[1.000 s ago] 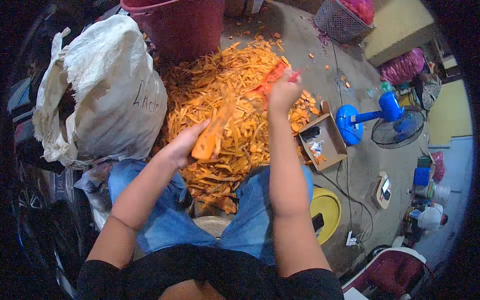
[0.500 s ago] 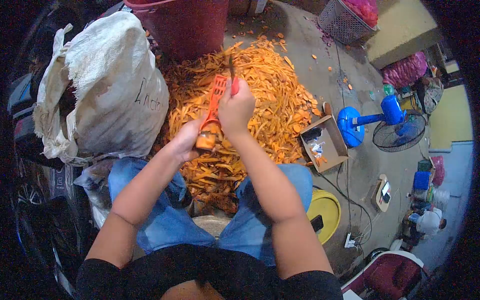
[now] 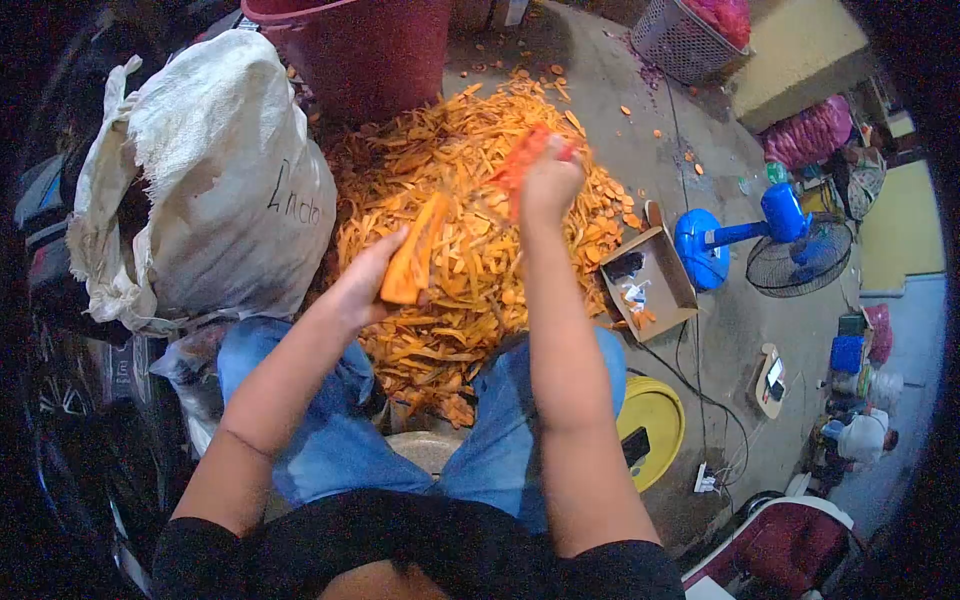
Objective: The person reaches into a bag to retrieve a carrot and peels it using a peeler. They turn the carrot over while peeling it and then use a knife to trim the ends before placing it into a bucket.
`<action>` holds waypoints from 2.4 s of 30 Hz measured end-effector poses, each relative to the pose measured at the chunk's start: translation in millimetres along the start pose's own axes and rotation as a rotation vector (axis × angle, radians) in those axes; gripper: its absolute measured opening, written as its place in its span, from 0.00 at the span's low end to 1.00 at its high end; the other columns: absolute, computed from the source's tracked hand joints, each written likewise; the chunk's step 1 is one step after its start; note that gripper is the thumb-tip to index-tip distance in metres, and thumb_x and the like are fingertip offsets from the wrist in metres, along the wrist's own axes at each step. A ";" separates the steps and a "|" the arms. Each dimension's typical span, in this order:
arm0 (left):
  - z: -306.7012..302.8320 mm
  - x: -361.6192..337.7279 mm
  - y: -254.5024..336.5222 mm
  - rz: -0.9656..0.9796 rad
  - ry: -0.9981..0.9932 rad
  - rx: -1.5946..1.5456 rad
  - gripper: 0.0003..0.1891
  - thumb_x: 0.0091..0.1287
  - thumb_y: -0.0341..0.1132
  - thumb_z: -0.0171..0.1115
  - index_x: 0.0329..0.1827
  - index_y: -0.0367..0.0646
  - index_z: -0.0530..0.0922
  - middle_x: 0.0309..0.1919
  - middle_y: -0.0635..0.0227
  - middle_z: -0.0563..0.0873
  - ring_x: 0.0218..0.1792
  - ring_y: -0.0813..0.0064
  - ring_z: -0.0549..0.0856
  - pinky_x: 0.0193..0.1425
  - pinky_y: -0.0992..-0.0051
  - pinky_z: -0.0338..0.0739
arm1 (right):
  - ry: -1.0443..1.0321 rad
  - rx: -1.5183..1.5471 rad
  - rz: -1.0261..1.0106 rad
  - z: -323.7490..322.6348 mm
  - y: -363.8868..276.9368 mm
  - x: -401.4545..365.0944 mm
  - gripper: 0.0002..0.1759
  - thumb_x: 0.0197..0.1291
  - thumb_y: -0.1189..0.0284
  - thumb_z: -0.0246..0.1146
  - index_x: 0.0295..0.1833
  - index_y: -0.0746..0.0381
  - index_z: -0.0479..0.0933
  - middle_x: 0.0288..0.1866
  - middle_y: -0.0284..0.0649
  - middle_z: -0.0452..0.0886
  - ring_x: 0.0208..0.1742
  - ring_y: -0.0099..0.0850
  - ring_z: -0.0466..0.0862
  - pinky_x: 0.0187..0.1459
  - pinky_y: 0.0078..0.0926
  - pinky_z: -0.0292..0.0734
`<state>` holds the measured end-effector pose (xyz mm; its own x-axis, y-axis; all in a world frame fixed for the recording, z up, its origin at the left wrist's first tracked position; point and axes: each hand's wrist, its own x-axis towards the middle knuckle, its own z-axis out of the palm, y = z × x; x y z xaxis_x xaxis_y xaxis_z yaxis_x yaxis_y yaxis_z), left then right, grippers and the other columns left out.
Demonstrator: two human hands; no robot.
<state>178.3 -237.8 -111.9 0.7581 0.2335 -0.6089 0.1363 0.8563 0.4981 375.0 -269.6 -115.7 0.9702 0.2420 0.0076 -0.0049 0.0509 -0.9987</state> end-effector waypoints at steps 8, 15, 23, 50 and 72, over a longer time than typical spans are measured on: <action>-5.8 14.0 3.7 0.108 0.014 -0.177 0.17 0.64 0.42 0.30 0.43 0.44 0.68 0.33 0.67 0.77 0.31 0.75 0.77 0.33 0.72 0.74 | -0.377 -0.159 -0.111 31.8 -4.0 -89.7 0.13 0.55 0.66 0.49 0.28 0.67 0.68 0.17 0.39 0.70 0.19 0.25 0.67 0.23 0.24 0.63; -4.0 16.6 0.2 0.126 0.035 -0.153 0.17 0.62 0.44 0.35 0.42 0.44 0.68 0.31 0.68 0.77 0.29 0.76 0.77 0.31 0.73 0.75 | -0.309 -0.368 -0.201 31.3 -4.1 -87.2 0.13 0.54 0.67 0.49 0.26 0.66 0.67 0.16 0.44 0.69 0.18 0.34 0.68 0.23 0.29 0.63; 10.7 -8.2 -12.5 -0.082 -0.155 0.170 0.20 0.63 0.48 0.32 0.42 0.39 0.64 0.27 0.65 0.72 0.26 0.74 0.73 0.26 0.76 0.70 | 0.116 -0.436 -0.167 -2.9 34.8 8.8 0.13 0.52 0.66 0.51 0.25 0.66 0.69 0.18 0.44 0.72 0.21 0.37 0.73 0.25 0.31 0.64; -5.1 14.1 -15.0 -0.077 -0.170 -0.075 0.17 0.62 0.43 0.33 0.40 0.40 0.66 0.24 0.66 0.73 0.24 0.75 0.74 0.24 0.77 0.71 | -0.148 -0.371 -0.334 24.9 -2.7 -52.7 0.12 0.53 0.69 0.49 0.25 0.67 0.67 0.15 0.42 0.68 0.17 0.33 0.67 0.22 0.29 0.61; -12.3 19.1 -0.5 0.076 -0.088 -0.204 0.17 0.62 0.45 0.35 0.41 0.44 0.67 0.29 0.67 0.76 0.27 0.75 0.76 0.27 0.73 0.74 | -0.369 -0.201 -0.297 31.6 -9.1 -85.8 0.13 0.54 0.67 0.50 0.24 0.65 0.65 0.12 0.39 0.64 0.15 0.27 0.64 0.19 0.26 0.59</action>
<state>184.8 -228.1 -131.4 0.8151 0.2675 -0.5139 -0.0484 0.9154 0.3997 284.2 -260.3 -105.6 0.7724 0.5731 0.2738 0.3399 -0.0088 -0.9404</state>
